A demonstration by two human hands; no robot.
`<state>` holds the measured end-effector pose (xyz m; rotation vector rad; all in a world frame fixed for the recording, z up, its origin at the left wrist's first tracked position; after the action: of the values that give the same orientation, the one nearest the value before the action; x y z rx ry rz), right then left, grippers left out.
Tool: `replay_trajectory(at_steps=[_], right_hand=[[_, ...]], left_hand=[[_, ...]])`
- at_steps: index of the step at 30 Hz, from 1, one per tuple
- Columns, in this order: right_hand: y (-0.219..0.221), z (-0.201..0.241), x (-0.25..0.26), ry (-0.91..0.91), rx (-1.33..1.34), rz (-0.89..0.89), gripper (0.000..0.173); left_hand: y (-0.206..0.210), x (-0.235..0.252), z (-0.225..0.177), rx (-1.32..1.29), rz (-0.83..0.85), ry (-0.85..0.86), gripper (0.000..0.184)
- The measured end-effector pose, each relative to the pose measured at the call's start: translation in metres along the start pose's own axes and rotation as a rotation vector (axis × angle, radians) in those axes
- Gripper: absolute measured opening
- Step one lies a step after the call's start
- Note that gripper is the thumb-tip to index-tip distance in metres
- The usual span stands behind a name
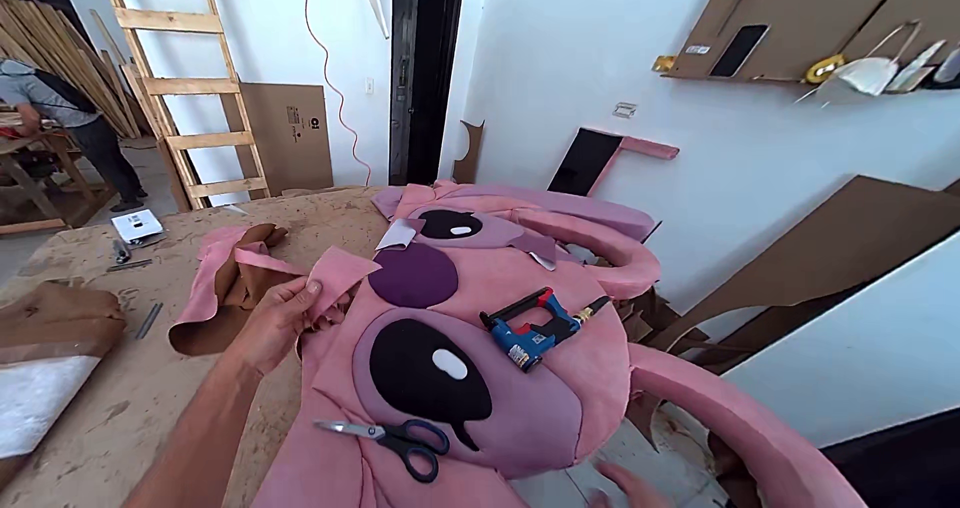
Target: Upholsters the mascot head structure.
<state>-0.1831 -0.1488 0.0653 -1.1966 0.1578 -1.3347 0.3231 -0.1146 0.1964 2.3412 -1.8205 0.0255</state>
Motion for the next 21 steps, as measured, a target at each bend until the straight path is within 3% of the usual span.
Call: replay_trajectory(at_steps=[2,5,7,9,11,13,16,18,20,21], right_hand=[[0.036,0.066,0.019,-0.175,0.136,-0.008,0.036],[0.098,0.13,0.036,-0.271,0.127,0.12,0.046],[0.135,0.141,0.033,-0.305,0.067,0.273,0.047],[0.15,0.143,0.027,-0.344,0.023,0.337,0.045],[0.149,0.142,0.029,-0.349,0.027,0.306,0.042],[0.14,0.143,0.029,-0.334,0.057,0.204,0.037],[0.117,0.16,0.022,-0.192,0.374,0.144,0.03],[0.112,0.176,0.003,0.037,0.809,0.379,0.035],[0.108,0.186,-0.026,0.302,1.255,0.631,0.056],[0.102,0.187,-0.04,0.413,1.44,0.648,0.064]], left_hand=[[0.02,-0.047,0.016,0.0,0.007,-0.052,0.034],[0.043,-0.119,0.072,0.025,0.031,-0.217,0.032],[0.038,-0.162,0.117,0.183,0.012,-0.36,0.031],[0.017,-0.2,0.147,0.296,-0.158,-0.461,0.027],[0.0,-0.223,0.149,0.235,-0.279,-0.488,0.026],[0.001,-0.235,0.141,0.157,-0.284,-0.477,0.026],[0.029,-0.234,0.123,0.009,-0.168,-0.341,0.029],[0.06,-0.232,0.112,-0.081,-0.04,-0.212,0.028],[0.09,-0.235,0.106,-0.088,0.061,-0.15,0.03],[0.104,-0.237,0.106,-0.049,0.099,-0.146,0.029]])
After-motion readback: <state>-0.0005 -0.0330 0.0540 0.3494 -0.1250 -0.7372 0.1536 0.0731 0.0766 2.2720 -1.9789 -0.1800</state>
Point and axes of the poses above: each hand's wrist, its own x-axis towards the middle knuckle, its own y-axis out of the palm, z = x × y, the point moved 7 cm from there along x, towards the middle knuckle, and after that the axes turned 5 degrees about -y, right-handed, at the moved point
